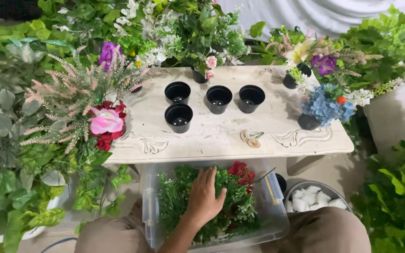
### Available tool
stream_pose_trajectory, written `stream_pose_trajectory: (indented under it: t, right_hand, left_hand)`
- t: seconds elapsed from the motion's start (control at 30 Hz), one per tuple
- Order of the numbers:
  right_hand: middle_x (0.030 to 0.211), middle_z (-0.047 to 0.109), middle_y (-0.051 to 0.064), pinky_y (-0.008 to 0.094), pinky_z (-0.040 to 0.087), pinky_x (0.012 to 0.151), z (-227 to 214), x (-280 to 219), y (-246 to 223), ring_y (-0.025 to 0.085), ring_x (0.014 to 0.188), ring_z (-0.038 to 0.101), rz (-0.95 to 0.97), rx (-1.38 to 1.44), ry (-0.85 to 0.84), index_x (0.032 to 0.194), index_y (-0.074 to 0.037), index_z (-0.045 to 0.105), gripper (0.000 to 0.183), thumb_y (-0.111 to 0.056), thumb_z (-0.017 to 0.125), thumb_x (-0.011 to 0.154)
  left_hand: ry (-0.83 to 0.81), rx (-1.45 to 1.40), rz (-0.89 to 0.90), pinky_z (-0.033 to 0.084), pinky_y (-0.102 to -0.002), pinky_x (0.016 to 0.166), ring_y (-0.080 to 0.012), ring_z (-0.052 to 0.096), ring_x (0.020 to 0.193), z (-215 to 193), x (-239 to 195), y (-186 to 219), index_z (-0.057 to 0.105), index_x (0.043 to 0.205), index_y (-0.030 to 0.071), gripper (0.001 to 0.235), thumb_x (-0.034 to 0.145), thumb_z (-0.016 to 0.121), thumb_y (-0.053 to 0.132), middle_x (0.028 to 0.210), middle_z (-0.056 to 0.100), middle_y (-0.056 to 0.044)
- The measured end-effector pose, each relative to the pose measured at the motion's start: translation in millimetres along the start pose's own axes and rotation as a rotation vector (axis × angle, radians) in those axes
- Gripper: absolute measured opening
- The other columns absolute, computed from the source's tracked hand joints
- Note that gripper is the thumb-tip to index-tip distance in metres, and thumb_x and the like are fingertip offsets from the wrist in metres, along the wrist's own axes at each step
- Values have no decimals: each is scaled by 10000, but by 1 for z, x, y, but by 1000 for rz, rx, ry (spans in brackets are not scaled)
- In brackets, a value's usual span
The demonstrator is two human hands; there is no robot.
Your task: Arranging artificial flowers and greenery into small black pots using white stuffing material.
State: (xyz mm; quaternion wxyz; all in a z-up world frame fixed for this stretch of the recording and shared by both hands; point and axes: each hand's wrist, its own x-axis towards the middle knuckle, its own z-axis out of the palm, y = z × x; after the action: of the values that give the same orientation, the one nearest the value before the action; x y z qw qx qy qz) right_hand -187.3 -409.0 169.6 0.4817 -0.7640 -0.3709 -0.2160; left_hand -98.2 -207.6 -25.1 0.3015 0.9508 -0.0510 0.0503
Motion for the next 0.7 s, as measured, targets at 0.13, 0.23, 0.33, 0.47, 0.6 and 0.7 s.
stream_pose_trajectory:
  t: [0.13, 0.23, 0.33, 0.47, 0.6, 0.7]
  right_hand:
    - [661, 717, -61, 180, 574, 631, 30, 17, 20, 57, 614, 700, -25, -3, -53, 635, -177, 765, 174, -243, 709, 786]
    - [885, 716, 52, 320, 539, 689, 62, 19, 58, 226, 748, 616, -74, -121, -245, 885, -78, 694, 211, -29, 706, 680]
    - [1342, 638, 168, 432, 513, 979, 77, 3, 102, 349, 1181, 617, 109, -247, -341, 1247, 24, 634, 486, -132, 739, 798]
    - [1583, 390, 258, 483, 328, 1176, 77, 5, 137, 408, 1478, 359, 97, -392, -429, 1499, 65, 390, 787, -239, 705, 844]
    - [1605, 353, 267, 498, 333, 1180, 72, 28, 155, 433, 1486, 350, 51, -443, -405, 1532, 52, 334, 859, -139, 705, 781]
    - [1583, 389, 268, 492, 363, 1158, 78, 29, 180, 432, 1463, 383, 112, -462, -349, 1519, 60, 355, 809, -158, 689, 815]
  left_hand:
    - [244, -91, 158, 425, -518, 1098, -416, 574, 1233, -18, 0, 12, 409, 1433, -67, 657, 909, 690, 210, 1323, 585, -261]
    - [327, -233, 178, 524, -457, 945, -394, 627, 1138, -27, -1, 17, 418, 1428, -64, 637, 903, 687, 179, 1298, 595, -258]
    - [218, -190, 115, 498, -502, 986, -450, 568, 1234, -18, 3, 3, 305, 1518, -45, 823, 765, 636, -20, 1411, 508, -296]
    - [290, -219, 80, 508, -478, 993, -425, 586, 1225, -19, 8, 4, 351, 1477, -58, 686, 890, 665, 108, 1376, 547, -284]
    - [324, -215, 141, 492, -474, 1038, -431, 558, 1283, -29, 17, 10, 321, 1486, -67, 716, 895, 683, 117, 1416, 517, -302]
    - [311, -261, 153, 488, -459, 1056, -431, 532, 1328, -37, 21, 8, 299, 1500, -66, 708, 910, 655, 98, 1463, 473, -310]
